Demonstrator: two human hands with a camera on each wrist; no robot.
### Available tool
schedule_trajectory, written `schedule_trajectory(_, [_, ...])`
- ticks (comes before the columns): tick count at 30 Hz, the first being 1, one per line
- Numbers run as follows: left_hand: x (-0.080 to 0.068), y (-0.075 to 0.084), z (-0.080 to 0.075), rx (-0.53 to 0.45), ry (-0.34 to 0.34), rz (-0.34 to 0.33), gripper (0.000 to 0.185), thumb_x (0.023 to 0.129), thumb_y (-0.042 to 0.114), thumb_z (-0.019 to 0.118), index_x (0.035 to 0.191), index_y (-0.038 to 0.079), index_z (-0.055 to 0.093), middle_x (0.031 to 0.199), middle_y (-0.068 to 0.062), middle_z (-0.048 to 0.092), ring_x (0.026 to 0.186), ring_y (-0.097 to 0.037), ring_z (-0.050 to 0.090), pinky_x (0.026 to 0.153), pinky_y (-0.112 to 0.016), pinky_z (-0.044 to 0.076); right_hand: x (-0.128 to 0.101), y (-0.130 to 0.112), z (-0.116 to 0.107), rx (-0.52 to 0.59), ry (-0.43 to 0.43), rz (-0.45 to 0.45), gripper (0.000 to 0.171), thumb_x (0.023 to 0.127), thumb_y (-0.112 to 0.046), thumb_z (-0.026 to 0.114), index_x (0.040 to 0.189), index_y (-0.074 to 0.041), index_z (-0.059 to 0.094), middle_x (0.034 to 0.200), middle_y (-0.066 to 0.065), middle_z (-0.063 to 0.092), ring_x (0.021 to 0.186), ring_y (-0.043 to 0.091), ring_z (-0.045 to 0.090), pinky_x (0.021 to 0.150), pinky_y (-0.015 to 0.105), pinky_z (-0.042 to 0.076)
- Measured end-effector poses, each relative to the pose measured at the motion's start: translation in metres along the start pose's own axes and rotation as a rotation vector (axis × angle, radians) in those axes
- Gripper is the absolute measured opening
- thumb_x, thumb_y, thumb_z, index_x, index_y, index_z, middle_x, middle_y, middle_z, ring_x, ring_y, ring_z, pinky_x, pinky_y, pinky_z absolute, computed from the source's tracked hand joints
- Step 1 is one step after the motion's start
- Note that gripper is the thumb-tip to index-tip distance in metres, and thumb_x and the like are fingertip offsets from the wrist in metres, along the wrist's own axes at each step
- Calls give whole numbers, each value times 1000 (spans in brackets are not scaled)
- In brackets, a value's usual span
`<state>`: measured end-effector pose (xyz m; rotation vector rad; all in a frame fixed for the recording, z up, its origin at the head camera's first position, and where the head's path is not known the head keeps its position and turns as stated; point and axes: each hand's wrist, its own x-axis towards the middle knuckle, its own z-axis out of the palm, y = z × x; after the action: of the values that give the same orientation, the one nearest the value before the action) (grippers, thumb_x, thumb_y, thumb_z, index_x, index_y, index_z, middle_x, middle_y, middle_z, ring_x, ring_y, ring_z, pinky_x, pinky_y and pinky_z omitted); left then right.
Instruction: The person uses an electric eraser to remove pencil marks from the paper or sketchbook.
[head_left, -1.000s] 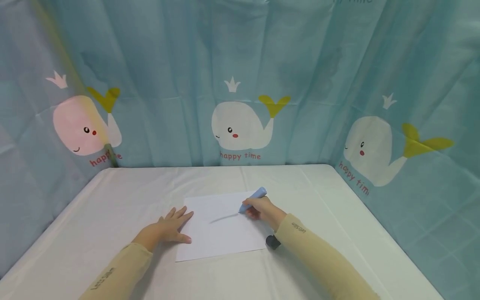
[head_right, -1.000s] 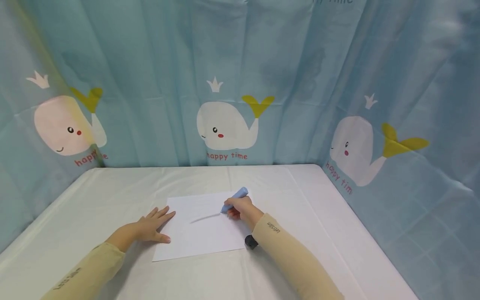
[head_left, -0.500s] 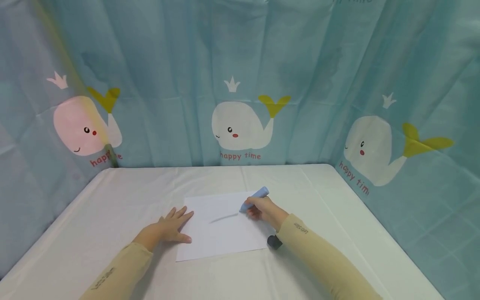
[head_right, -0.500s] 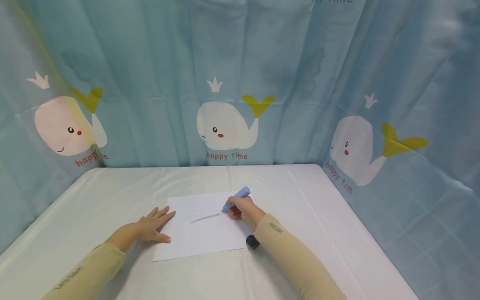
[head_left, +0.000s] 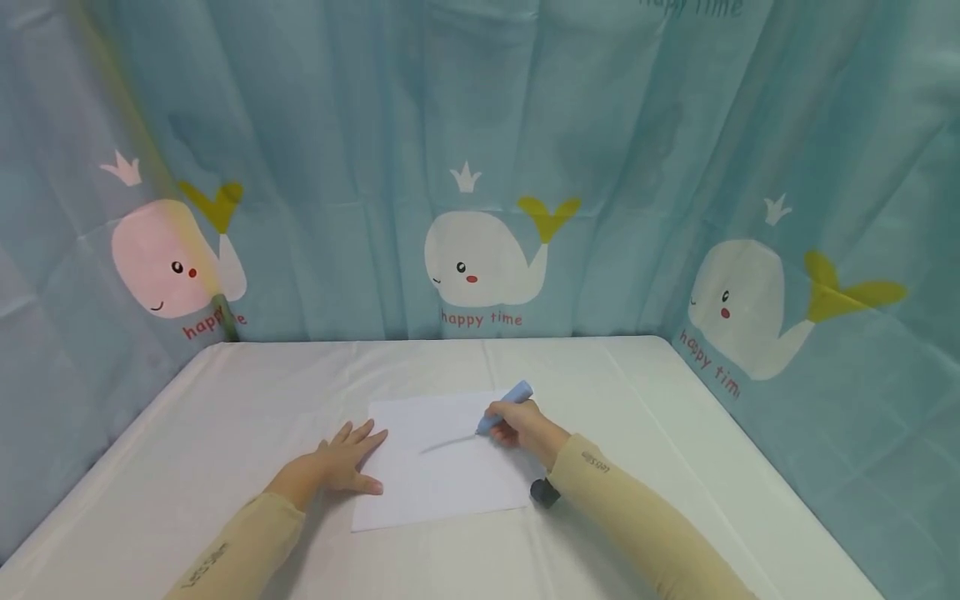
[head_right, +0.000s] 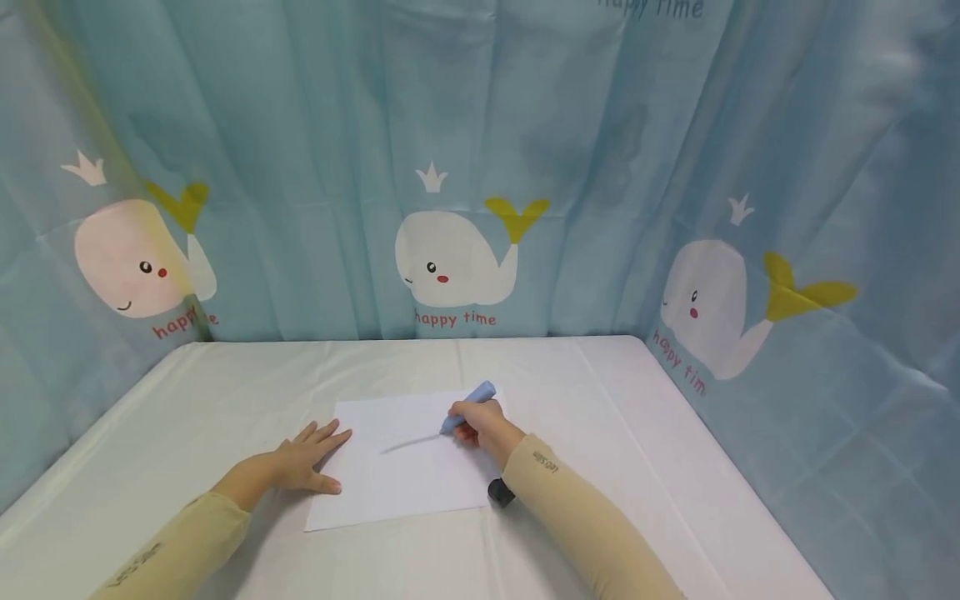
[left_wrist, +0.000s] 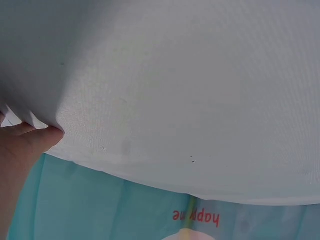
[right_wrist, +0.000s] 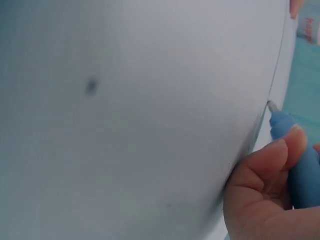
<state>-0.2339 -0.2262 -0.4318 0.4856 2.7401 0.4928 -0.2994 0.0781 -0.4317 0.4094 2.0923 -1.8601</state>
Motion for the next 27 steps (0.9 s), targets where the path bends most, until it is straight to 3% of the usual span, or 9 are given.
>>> schedule_trajectory(5, [0,0,2,0,5,-3,95,76,47,78,147,0,34,154,-31,17,138,-59,5,100,-78,8,1,2,0,-63,-53,4,22,82,-9,69,97,4,59,63,6,59,51,11,53,50,19,46])
schedule_trajectory(27, [3,-1,0,15,-3,-5,97,76,50,77,148,0,33,154,-32,16,138,-59,5,100,-78,9,-1,-4,1,-23,-43,13,25,83,-8,71,100,4,58,66,7,59,53,13,54,52,22,47])
